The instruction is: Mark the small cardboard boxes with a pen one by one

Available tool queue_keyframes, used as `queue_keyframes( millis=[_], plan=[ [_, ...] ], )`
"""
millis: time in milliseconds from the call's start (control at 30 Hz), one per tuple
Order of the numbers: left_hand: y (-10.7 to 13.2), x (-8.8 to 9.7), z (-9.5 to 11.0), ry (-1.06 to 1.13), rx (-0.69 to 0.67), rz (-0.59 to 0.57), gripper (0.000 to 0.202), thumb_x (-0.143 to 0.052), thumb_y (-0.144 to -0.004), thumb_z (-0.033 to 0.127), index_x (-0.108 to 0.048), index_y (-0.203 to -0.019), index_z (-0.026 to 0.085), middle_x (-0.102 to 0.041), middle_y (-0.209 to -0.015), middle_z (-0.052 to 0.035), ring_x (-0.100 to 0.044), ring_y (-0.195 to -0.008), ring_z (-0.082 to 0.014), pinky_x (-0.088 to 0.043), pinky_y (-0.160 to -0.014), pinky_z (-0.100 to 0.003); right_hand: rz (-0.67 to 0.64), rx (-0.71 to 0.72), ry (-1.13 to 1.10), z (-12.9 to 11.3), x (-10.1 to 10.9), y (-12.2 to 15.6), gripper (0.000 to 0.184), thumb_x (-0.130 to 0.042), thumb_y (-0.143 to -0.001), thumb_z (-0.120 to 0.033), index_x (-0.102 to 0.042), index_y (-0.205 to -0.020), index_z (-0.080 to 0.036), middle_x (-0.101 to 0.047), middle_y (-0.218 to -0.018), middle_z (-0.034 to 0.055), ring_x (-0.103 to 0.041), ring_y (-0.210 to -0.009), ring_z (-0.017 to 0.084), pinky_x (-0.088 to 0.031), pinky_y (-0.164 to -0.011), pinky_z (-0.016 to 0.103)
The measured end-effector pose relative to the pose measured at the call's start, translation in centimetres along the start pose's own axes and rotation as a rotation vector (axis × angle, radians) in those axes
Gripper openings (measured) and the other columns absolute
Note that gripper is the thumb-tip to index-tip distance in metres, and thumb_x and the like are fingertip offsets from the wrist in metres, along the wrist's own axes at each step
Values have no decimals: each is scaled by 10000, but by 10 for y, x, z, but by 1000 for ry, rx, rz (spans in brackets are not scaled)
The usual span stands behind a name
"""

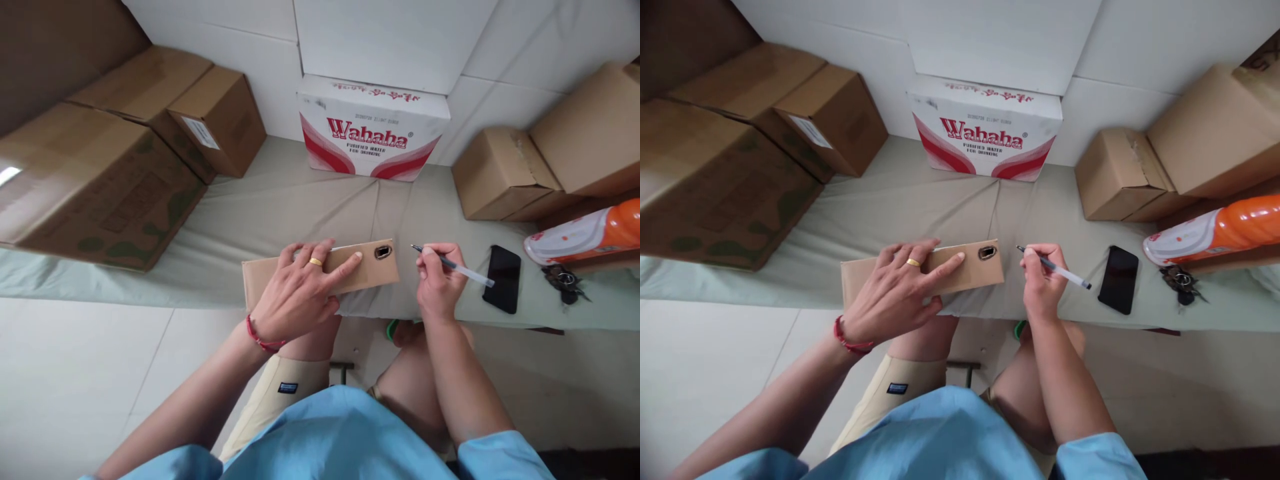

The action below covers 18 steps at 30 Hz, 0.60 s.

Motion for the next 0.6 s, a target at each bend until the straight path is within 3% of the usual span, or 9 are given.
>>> queue_keyframes(
  millis=[67,133,233,333,400,500,600],
  plan=[
    [-4,1,-6,39,-13,-19,904,-717,-845,156,-477,-1703,310,-390,-1762,-255,-501,-1534,-497,-381,-1234,-736,73,-117,-91,14,4,-11,257,-794,-828,-401,-617,-843,-216,-586,-637,-59,-438,-505,69,-282,-469,203],
    [-8,1,-15,70,15,-70,959,-709,-861,153,-376,-1753,272,-300,-1810,-278,-440,-1604,-493,-361,-1268,-730,128,-202,-148,24,7,-19,292,-804,-747,-401,-582,-805,-220,-557,-598,-75,-384,-472,56,-234,-450,195],
    [-9,0,-35,29,182,-208,899,-691,-941,265,-341,-1767,203,-453,-1700,-321,-633,-1419,-470,-510,-1159,-628,179,-272,-187,33,12,-26,319,-816,-673,-396,-574,-786,-220,-560,-575,-80,-355,-456,46,-215,-440,182],
    [1,4,-57,24,369,-310,790,-653,-967,403,-462,-1712,223,-680,-1426,-227,-754,-1098,-401,-599,-949,-508,195,-310,-215,39,15,-26,341,-842,-632,-385,-584,-774,-214,-578,-568,-77,-363,-452,39,-225,-433,171],
    [10,15,-73,133,464,-248,780,-667,-928,478,-536,-1664,252,-728,-1274,-146,-751,-1013,-351,-601,-907,-460,176,-337,-227,42,13,-26,368,-863,-620,-387,-574,-770,-217,-576,-558,-83,-360,-441,36,-220,-426,167],
    [34,34,-103,485,664,-21,854,-759,-822,604,-607,-1587,257,-754,-1180,-80,-747,-968,-298,-617,-881,-418,71,-392,-247,47,3,-24,422,-899,-650,-443,-623,-876,-218,-663,-616,-64,-342,-410,31,-207,-405,172],
    [63,21,-119,1059,881,127,849,-788,-815,689,-621,-1519,245,-798,-1106,-77,-781,-908,-301,-648,-732,-398,-92,-402,-231,47,-13,-20,531,-861,-781,-587,-684,-1129,-227,-787,-755,-11,-350,-382,39,-211,-380,188]
  ],
)
Point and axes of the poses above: each hand's wrist, its own y-axis away from the middle knuckle, its own x-axis out of the back of the hand, z = x × y, the point moved 9 cm from there along -y, towards the middle knuckle
